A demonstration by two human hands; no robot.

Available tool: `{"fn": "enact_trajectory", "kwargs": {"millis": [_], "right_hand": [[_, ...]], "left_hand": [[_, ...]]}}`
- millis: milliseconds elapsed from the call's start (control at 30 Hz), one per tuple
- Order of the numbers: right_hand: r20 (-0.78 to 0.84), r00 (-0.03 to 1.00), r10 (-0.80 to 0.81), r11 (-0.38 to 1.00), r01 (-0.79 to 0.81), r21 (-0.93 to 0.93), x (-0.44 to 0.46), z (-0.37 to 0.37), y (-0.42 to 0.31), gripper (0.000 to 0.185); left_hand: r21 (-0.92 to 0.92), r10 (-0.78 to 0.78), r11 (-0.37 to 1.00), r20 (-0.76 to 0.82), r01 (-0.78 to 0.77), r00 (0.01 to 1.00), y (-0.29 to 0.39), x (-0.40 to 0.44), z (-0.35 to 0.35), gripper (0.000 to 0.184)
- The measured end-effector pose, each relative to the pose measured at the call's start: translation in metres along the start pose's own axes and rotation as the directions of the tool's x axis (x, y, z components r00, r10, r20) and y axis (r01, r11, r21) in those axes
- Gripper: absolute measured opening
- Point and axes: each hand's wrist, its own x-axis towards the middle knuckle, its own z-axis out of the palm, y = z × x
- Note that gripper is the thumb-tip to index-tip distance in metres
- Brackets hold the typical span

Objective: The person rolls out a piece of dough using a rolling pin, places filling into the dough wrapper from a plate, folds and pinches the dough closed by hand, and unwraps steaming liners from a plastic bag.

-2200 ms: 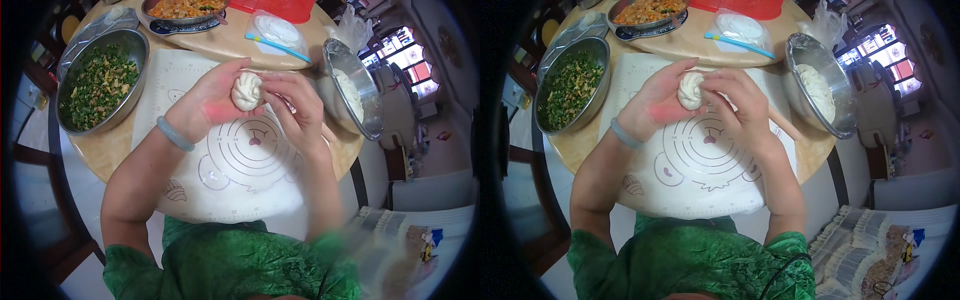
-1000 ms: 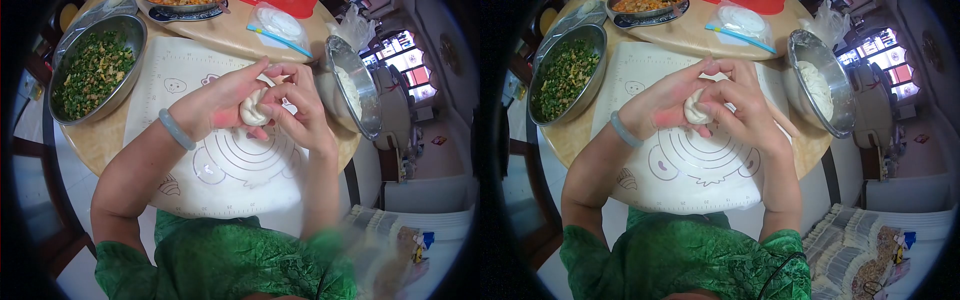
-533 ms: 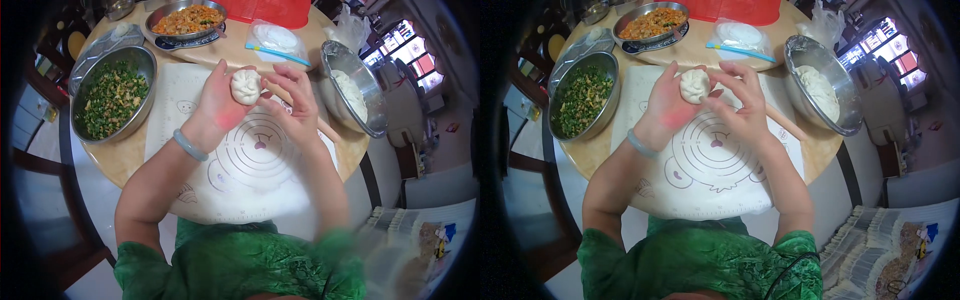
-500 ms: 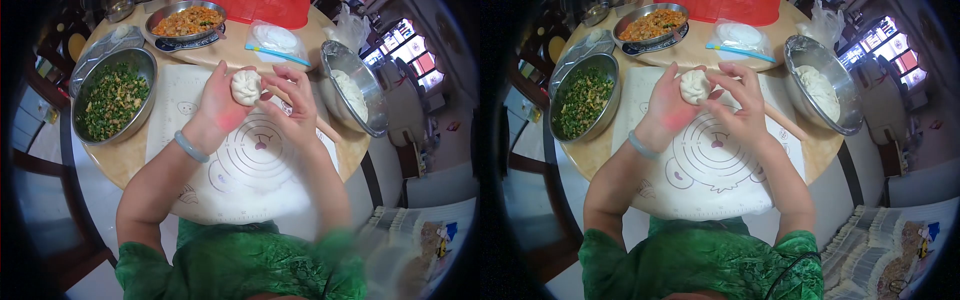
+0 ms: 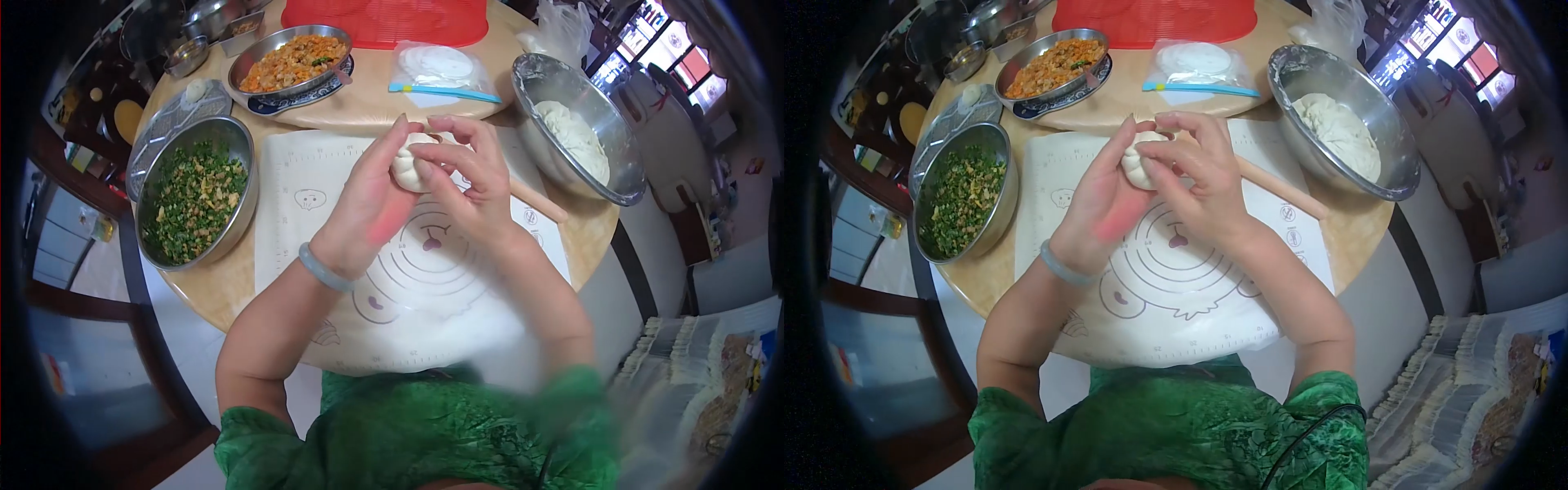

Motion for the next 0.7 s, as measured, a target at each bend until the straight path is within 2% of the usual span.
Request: {"fn": "enact_trajectory", "kwargs": {"millis": [100, 233, 333, 433, 500, 700], "right_hand": [[0.051, 0.989, -0.140, 0.980, 0.146, -0.132, 0.003, -0.008, 0.005, 0.027], [0.024, 0.999, -0.041, 0.999, 0.041, -0.010, 0.005, -0.009, -0.001, 0.030], [-0.016, 1.000, 0.000, 1.000, 0.000, 0.012, 0.007, -0.015, 0.001, 0.036], [-0.008, 0.998, -0.062, 0.995, 0.061, -0.076, 0.005, -0.013, 0.008, 0.040], [0.037, 0.989, -0.142, 0.971, 0.147, -0.190, 0.004, -0.012, 0.012, 0.043], [0.020, 0.980, -0.199, 0.963, 0.200, -0.179, 0.004, -0.007, 0.007, 0.063]], "left_hand": [[-0.062, -0.024, 0.998, -0.018, 0.023, 1.000, 0.000, 0.001, 0.001, 0.036], [-0.168, -0.074, 0.984, -0.072, 0.061, 0.995, 0.006, 0.003, 0.004, 0.037], [-0.253, -0.029, 0.967, -0.060, 0.013, 0.998, 0.011, 0.004, -0.003, 0.037], [-0.225, -0.025, 0.974, -0.153, -0.010, 0.988, 0.015, 0.002, 0.001, 0.035], [-0.208, -0.015, 0.978, -0.131, -0.013, 0.991, 0.014, 0.003, -0.004, 0.034], [-0.112, -0.054, 0.993, -0.086, 0.045, 0.995, 0.006, 0.001, 0.003, 0.035]]}}
